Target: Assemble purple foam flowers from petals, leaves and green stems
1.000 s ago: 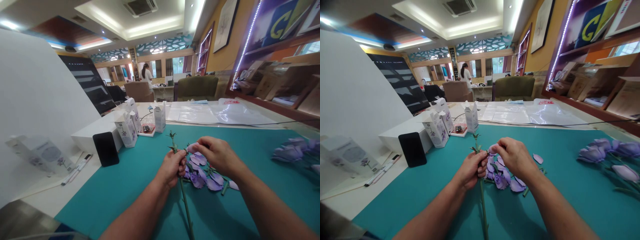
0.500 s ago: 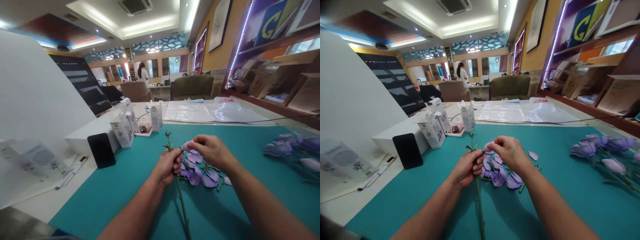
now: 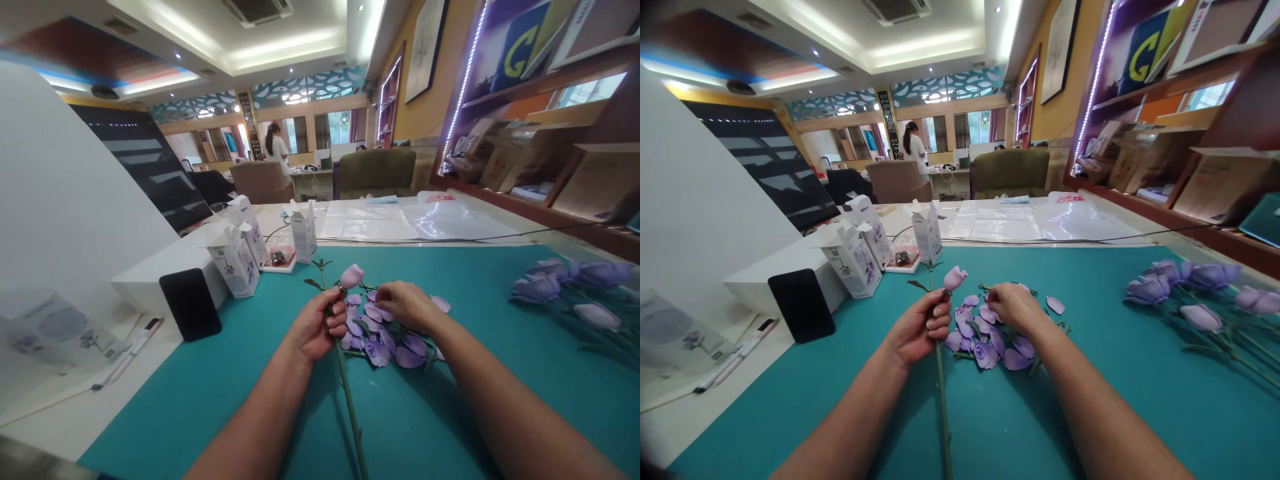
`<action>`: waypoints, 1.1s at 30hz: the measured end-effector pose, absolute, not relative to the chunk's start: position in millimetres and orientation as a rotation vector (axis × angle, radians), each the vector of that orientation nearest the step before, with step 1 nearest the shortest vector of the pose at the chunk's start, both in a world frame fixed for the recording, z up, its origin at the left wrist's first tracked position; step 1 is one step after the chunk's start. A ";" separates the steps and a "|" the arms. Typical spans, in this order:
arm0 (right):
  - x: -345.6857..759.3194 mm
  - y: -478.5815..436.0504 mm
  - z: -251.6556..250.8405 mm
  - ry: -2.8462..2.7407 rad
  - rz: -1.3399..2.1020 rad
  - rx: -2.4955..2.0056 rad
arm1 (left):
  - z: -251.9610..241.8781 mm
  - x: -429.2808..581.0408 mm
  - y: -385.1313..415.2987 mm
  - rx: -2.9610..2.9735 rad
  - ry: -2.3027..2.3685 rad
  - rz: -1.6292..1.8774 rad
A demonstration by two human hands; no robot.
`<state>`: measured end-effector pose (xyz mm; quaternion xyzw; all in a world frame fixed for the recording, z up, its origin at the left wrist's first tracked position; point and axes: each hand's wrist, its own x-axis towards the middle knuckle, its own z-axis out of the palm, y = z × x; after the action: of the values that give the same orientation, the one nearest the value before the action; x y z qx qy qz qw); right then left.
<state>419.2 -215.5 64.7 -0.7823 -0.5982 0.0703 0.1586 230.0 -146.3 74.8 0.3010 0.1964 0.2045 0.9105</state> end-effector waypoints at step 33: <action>388.2 -252.6 120.9 -1.620 0.249 -1.585 | 78.8 223.3 -151.4 0.558 0.191 0.380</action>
<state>388.2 -252.6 120.9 -0.6318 -0.6455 0.0993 0.4175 223.3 -151.4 78.8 0.2733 0.0934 0.1863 0.9391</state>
